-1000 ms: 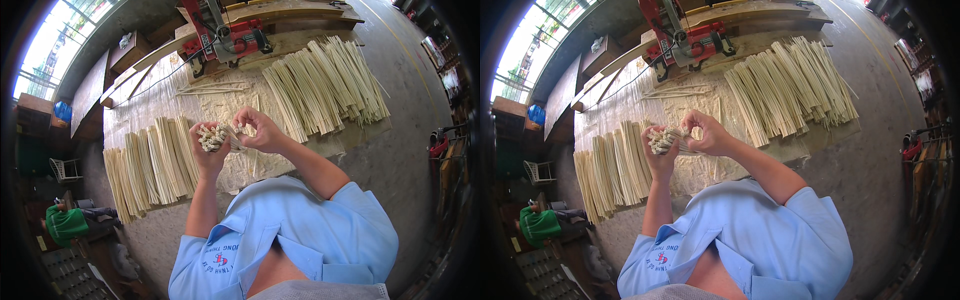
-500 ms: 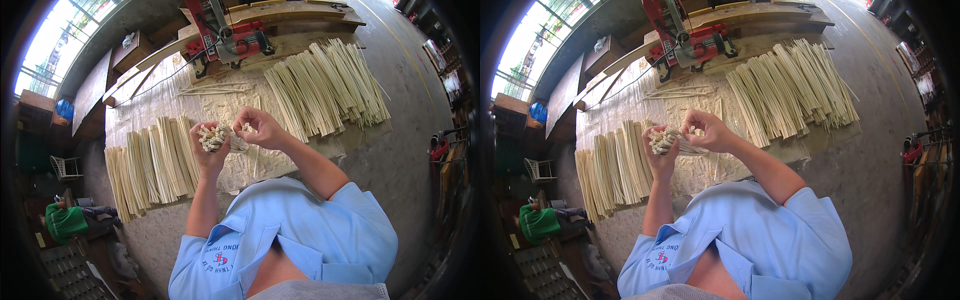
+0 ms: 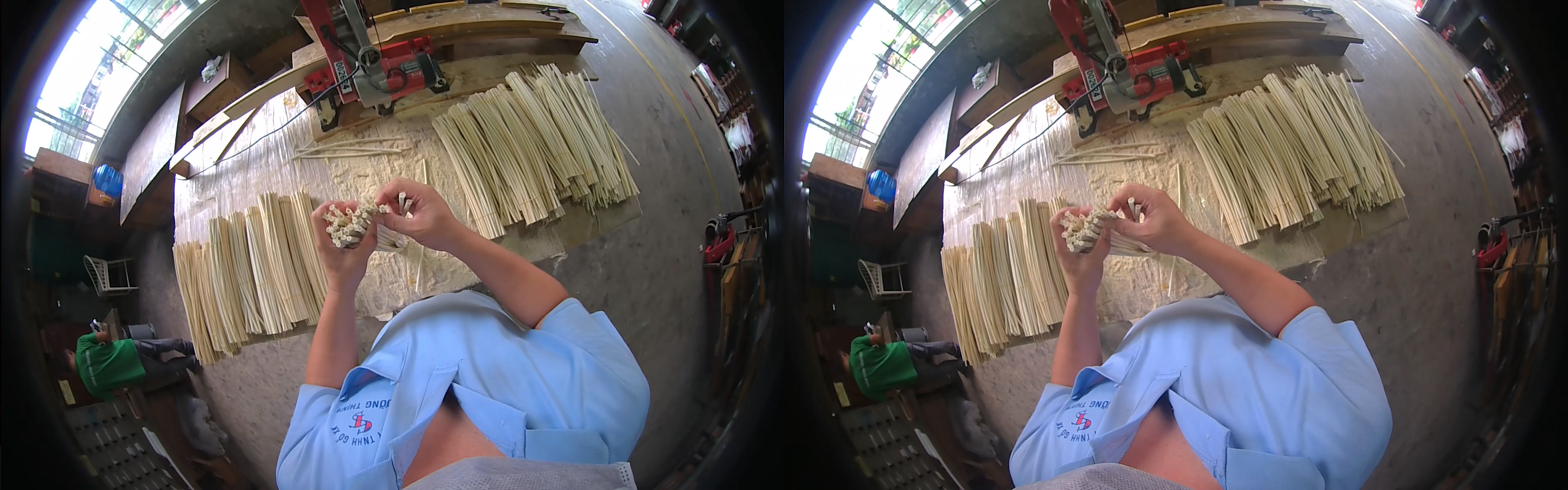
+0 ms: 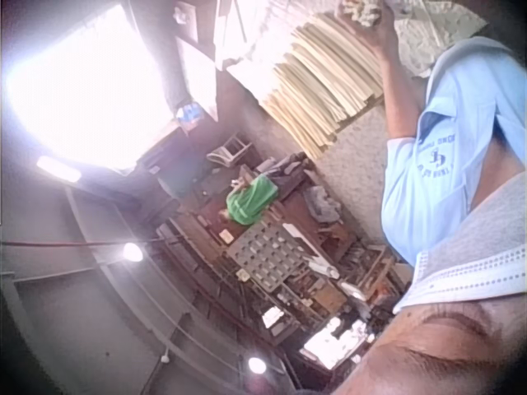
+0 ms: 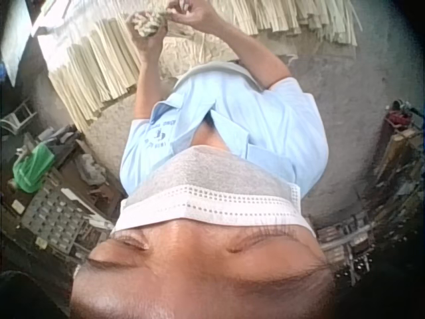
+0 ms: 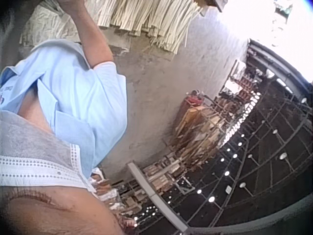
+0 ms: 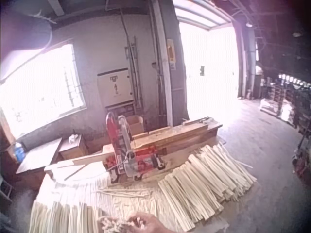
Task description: The person gathers and aligns thin bamboo strips on a work surface, then separates them into smaller bundles by hand. The person repeatedly picks up bundles, splits them, and places them back on the table.
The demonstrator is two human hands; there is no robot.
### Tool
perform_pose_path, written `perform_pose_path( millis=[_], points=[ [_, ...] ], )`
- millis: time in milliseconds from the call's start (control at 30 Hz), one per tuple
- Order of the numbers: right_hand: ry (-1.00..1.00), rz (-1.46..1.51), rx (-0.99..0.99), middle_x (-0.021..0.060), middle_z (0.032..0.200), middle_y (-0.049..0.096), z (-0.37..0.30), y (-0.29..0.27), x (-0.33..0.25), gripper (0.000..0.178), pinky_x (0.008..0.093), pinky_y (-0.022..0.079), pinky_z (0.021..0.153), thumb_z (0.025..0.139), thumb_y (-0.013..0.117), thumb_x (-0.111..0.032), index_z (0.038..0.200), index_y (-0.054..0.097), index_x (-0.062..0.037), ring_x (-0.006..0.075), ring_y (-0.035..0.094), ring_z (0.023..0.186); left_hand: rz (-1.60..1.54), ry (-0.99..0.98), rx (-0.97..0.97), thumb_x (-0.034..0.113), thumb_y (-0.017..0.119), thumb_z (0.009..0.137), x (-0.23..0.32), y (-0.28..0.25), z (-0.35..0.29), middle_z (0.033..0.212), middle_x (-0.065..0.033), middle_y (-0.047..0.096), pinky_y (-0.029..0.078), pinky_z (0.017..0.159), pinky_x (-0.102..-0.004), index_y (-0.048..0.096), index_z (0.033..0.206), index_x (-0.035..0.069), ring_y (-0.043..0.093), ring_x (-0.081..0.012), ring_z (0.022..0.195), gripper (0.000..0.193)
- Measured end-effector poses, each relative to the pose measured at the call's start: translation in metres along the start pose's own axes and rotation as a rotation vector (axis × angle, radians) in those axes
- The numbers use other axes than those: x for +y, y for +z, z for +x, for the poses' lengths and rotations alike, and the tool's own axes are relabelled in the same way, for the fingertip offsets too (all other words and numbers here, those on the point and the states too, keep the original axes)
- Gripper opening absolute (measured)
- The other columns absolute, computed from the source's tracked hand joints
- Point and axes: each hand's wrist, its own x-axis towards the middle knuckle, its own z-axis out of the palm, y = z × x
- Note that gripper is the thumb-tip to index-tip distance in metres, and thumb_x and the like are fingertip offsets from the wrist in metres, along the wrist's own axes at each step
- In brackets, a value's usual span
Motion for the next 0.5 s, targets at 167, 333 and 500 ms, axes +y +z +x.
perform_pose_path(
  millis=[167, 333, 500],
  points=[
    [-0.217, -0.042, 0.027, -0.0009, 0.089, 0.056, 0.004, -0.007, 0.008, 0.013, 0.0267, 0.044, 0.078, 0.083, 0.068, -0.003, 0.093, 0.06, -0.0081, 0.0092, 0.053, 0.084, -0.018, -0.032, 0.024, -0.009, 0.077, 0.077, 0.001, -0.001, 0.0, 0.115, -0.0094, 0.062, 0.055, 0.09, -0.0313, 0.046, 0.127, 0.007, 0.063, -0.0165, 0.104, 0.062],
    [-0.095, 0.091, -0.001, -0.0031, 0.09, 0.054, 0.001, -0.006, 0.01, 0.015, 0.0257, 0.043, 0.081, 0.086, 0.068, -0.002, 0.095, 0.057, -0.0093, 0.0082, 0.051, 0.085, -0.036, -0.05, -0.034, -0.011, 0.076, 0.077, 0.006, 0.003, 0.002, 0.115, -0.01, 0.064, 0.056, 0.088, -0.0312, 0.046, 0.127, 0.007, 0.064, -0.0167, 0.102, 0.061],
    [-0.115, -0.037, -0.006, -0.0027, 0.088, 0.059, 0.0, -0.004, 0.004, 0.023, 0.026, 0.045, 0.077, 0.083, 0.08, -0.01, 0.097, 0.061, -0.0083, 0.0072, 0.053, 0.083, -0.03, -0.03, -0.035, -0.011, 0.076, 0.077, 0.005, 0.002, 0.001, 0.114, -0.0104, 0.064, 0.056, 0.088, -0.0308, 0.045, 0.127, 0.007, 0.065, -0.0169, 0.102, 0.061]
  ],
)
